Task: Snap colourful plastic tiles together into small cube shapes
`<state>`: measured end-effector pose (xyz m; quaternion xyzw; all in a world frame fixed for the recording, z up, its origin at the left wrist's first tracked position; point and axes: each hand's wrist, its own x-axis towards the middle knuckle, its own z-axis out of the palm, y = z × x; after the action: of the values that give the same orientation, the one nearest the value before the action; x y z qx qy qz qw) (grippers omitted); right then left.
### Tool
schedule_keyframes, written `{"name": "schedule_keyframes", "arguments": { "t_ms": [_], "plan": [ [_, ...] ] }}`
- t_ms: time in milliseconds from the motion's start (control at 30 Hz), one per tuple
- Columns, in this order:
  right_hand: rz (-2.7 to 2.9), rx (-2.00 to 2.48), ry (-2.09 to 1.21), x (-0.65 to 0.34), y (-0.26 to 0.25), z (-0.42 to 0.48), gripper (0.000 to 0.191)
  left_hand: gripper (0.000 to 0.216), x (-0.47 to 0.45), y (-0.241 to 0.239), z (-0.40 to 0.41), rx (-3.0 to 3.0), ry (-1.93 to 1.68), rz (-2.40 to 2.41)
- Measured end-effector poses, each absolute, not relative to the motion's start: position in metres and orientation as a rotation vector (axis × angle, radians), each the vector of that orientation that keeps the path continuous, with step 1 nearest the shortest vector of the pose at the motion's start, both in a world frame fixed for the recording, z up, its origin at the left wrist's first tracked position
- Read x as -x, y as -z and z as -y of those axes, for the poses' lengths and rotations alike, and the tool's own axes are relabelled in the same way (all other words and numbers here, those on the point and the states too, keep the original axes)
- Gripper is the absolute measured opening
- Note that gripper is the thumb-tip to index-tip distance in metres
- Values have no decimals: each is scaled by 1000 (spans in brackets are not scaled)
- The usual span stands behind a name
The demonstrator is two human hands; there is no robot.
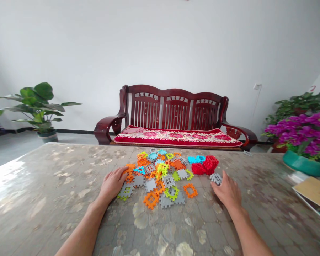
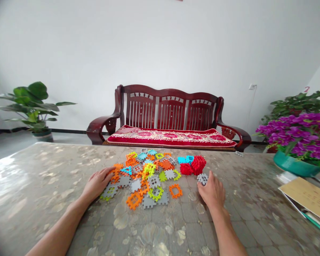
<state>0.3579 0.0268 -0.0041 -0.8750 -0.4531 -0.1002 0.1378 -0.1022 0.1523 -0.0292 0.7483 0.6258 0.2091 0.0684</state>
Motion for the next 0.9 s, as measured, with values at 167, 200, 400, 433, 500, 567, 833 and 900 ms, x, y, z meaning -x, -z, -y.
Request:
{"name": "schedule_keyframes", "arguments": {
  "t_ms": [167,200,400,433,500,567,833,900],
  "plan": [
    [1312,2228,463,-341,-9,-23,50,41,103,32,-154,-2254,-659,-1873],
    [1369,2133,448,-335,-9,-24,45,41,103,33,-154,-2255,-661,-1870],
    [1758,1740,124,-267,-3,-39,35,42,104,35,-155,-2249,-653,-1865],
    [1797,1722,75,-254,-2,-41,37,41,104,35,-155,-2251,-659,-1860],
    [1861,1698,13,-232,-4,-43,41,41,104,35,-155,-2253,-664,-1854],
    [1922,1696,-1,-213,-7,-44,45,41,104,35,-155,-2253,-664,-1853],
    [2072,1873,59,-182,-12,-49,30,41,103,34,-155,-2256,-661,-1861],
    [2057,1845,34,-183,-10,-52,26,41,104,35,-155,-2257,-669,-1860]
  ]
}}
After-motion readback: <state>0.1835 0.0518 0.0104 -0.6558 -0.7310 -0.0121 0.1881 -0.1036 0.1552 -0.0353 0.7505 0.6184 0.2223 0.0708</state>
